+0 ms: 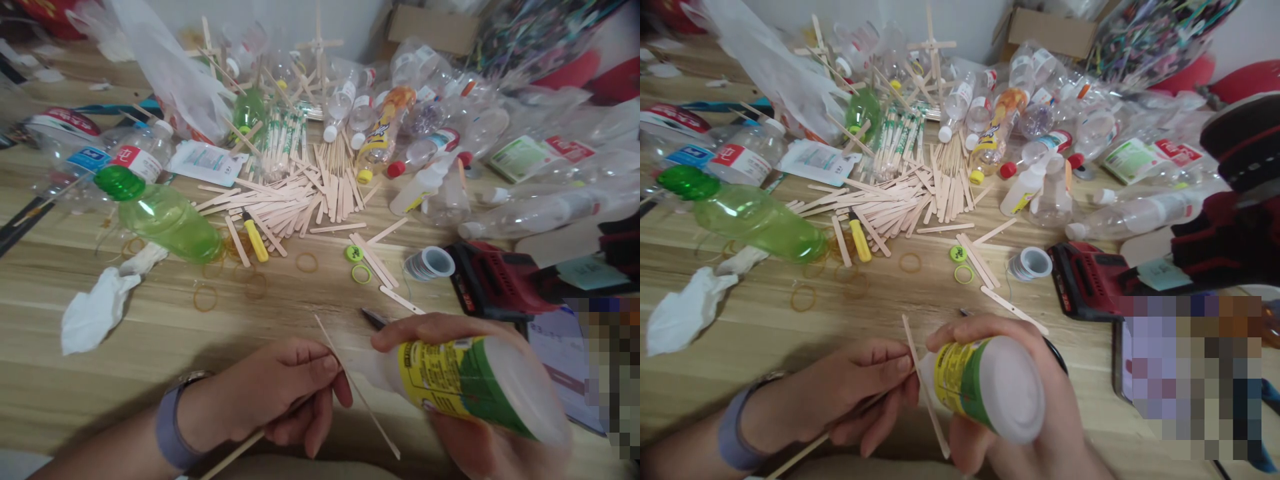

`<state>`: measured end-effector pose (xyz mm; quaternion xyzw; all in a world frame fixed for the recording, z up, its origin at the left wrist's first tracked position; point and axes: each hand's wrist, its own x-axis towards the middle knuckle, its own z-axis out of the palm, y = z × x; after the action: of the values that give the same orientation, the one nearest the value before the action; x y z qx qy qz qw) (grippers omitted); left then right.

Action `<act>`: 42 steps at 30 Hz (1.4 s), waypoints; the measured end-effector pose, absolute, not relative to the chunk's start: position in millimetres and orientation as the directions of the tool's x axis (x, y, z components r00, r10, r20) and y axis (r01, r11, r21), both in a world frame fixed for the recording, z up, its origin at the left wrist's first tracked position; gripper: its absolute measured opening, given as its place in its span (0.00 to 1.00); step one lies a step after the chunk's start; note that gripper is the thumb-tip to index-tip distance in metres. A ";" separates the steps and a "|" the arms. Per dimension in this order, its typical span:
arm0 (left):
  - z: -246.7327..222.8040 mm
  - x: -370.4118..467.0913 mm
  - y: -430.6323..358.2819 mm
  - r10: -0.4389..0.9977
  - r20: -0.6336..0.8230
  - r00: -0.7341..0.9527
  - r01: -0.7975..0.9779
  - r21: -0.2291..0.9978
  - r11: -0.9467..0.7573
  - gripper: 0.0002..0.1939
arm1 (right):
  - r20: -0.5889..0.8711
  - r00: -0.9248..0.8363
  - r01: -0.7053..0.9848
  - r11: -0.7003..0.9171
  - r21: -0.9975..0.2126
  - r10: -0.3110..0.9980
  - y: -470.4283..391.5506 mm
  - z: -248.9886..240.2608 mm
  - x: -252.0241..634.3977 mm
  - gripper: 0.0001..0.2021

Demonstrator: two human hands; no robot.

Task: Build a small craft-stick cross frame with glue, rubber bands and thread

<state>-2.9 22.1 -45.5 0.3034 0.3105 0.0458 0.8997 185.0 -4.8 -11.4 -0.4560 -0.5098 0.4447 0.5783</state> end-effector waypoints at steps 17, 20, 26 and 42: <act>-47.3 -4.3 21.2 0.283 -0.529 0.800 0.109 0.592 0.798 0.20 | 0.174 0.209 -0.056 0.189 -0.980 0.962 -1.9 -13.3 186.0 0.17; -47.7 -4.0 20.9 0.279 -0.537 0.796 0.113 0.585 0.803 0.21 | 0.183 0.178 -0.052 0.195 -0.979 0.967 -1.4 -13.6 185.9 0.19; -47.8 -2.9 20.8 0.286 -0.540 0.792 0.112 0.587 0.802 0.20 | 0.219 0.118 0.045 0.215 -0.976 0.969 -3.2 -11.4 185.4 0.13; -46.4 -5.2 21.5 0.301 -0.518 0.801 0.098 0.608 0.788 0.21 | 0.255 0.128 0.078 0.246 -0.966 0.958 -5.9 -15.3 188.4 0.13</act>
<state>-5.2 21.5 -46.4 0.3206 0.3106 0.0568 0.8930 188.4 -5.9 -15.3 -0.4808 -0.5387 0.3816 0.5771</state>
